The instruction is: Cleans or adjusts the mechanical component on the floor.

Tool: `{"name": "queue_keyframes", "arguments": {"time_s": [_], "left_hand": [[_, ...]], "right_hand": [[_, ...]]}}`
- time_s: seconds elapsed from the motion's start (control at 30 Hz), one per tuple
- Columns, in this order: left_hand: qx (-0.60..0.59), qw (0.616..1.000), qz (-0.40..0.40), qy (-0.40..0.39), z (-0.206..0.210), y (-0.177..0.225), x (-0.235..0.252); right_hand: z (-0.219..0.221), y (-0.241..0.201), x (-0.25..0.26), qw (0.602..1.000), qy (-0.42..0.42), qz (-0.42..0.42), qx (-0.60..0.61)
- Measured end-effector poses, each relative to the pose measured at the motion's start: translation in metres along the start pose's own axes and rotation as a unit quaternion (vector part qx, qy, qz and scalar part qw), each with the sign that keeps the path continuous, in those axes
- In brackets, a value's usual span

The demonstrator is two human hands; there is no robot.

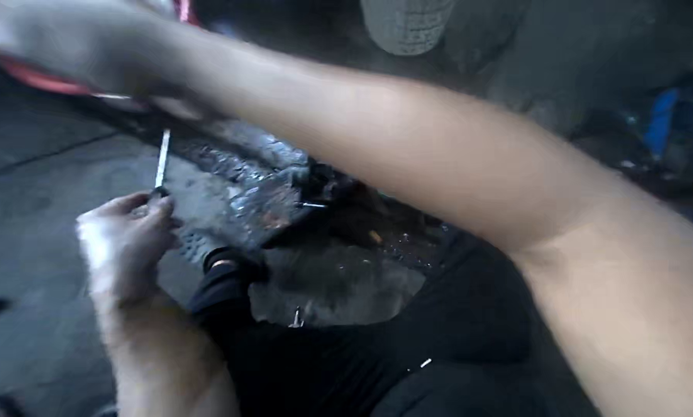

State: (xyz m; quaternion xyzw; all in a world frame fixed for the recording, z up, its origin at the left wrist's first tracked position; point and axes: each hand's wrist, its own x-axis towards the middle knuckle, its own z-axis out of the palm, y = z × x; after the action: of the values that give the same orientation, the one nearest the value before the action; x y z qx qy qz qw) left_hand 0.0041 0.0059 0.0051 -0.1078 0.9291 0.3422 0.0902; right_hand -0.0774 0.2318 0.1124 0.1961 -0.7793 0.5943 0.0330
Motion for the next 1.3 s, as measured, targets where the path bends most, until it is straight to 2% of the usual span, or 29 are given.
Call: {"name": "queue_keyframes", "arguments": {"time_s": [0.07,0.17,0.23,0.37,0.47,0.6,0.67,0.8,0.97,1.1,1.2,1.3], "left_hand": [[-0.011,1.0,0.003,0.004,0.0,0.004,-0.002],[0.008,1.0,0.011,0.004,0.001,0.004,-0.004],[0.032,0.999,0.025,0.002,0.003,0.007,-0.005],[0.066,0.996,0.054,-0.017,0.015,0.027,-0.008],[0.088,0.993,0.074,-0.024,0.027,0.04,-0.007],[0.098,0.991,0.086,-0.01,0.04,0.056,-0.007],[0.095,0.991,0.092,-0.006,0.044,0.06,-0.009],[0.093,0.992,0.091,-0.009,0.047,0.06,-0.012],[0.085,0.994,0.065,-0.008,0.042,0.053,-0.007],[0.062,0.997,0.036,0.003,0.028,0.045,-0.002],[0.045,0.998,0.034,0.019,0.017,0.038,-0.002],[0.029,0.998,0.035,0.036,0.008,0.032,-0.001]], "right_hand": [[-0.029,-0.014,-0.076,0.982,0.034,0.081,0.165],[-0.059,0.029,-0.126,0.9,0.07,0.227,0.365],[-0.075,0.057,-0.145,0.866,0.081,0.235,0.433],[-0.094,0.08,-0.159,0.847,0.057,0.172,0.5],[-0.097,0.079,-0.158,0.841,0.025,0.168,0.514],[-0.086,0.075,-0.149,0.802,0.153,0.266,0.513],[-0.082,0.078,-0.146,0.802,0.196,0.28,0.489],[-0.076,0.088,-0.149,0.856,0.152,0.263,0.419],[-0.059,0.084,-0.158,0.861,0.082,0.292,0.408],[-0.035,0.099,-0.158,0.838,0.118,0.351,0.4],[-0.014,0.113,-0.162,0.855,0.115,0.366,0.35],[0.028,0.138,-0.16,0.861,0.098,0.396,0.303]]}}
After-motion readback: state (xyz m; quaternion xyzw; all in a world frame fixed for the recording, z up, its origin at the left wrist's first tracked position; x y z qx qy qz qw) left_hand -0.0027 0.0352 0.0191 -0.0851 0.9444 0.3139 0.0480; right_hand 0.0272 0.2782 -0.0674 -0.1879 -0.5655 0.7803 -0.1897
